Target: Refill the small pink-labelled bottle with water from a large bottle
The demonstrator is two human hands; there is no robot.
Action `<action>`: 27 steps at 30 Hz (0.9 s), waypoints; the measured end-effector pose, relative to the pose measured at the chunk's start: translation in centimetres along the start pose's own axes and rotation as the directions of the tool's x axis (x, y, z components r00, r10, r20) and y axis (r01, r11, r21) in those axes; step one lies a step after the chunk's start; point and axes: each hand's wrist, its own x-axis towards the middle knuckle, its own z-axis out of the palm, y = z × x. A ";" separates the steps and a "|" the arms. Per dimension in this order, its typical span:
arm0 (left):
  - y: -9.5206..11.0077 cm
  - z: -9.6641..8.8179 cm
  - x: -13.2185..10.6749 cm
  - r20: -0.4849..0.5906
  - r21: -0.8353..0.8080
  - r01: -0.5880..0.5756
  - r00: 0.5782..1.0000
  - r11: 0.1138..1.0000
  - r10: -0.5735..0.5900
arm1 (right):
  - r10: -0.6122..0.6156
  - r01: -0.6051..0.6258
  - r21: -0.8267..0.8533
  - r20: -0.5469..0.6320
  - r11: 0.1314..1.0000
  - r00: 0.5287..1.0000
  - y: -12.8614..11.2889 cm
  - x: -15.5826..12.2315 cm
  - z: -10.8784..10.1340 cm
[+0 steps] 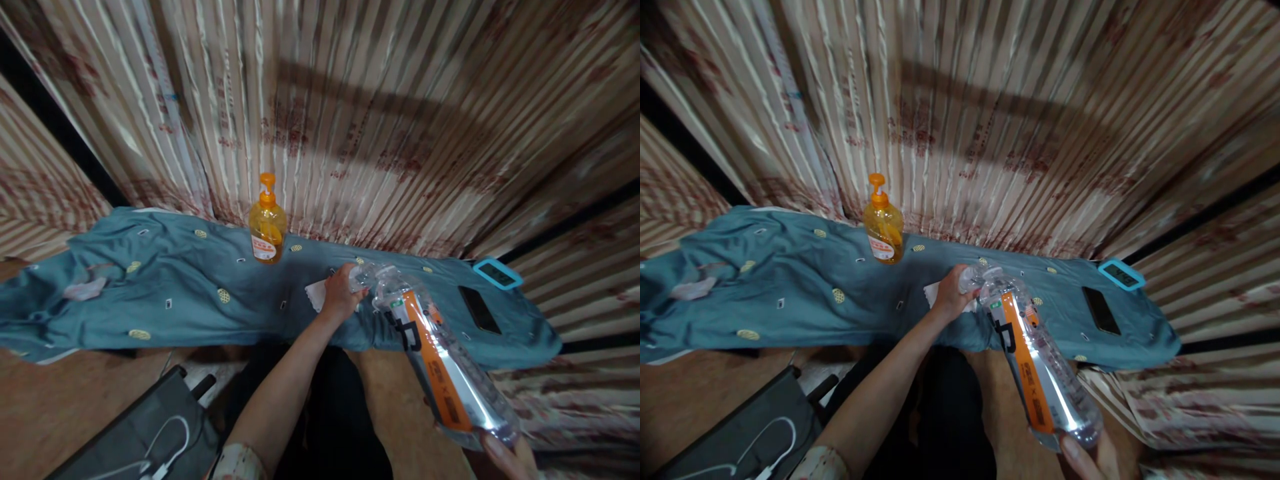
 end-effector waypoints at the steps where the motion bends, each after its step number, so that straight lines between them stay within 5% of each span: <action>1: 0.0 0.0 0.0 0.001 0.000 -0.004 1.000 1.000 0.004 | 0.005 -0.005 0.011 0.013 1.000 1.000 -0.1 -0.1 0.0; 10: -0.3 0.2 0.1 0.003 0.002 -0.016 1.000 1.000 0.016 | 0.129 -0.140 0.191 0.066 0.972 0.989 -2.0 -1.3 1.3; 27: -0.1 0.1 -0.1 0.006 0.002 -0.016 1.000 1.000 0.016 | 0.077 -0.095 0.149 0.122 0.984 0.990 -1.7 -1.2 1.0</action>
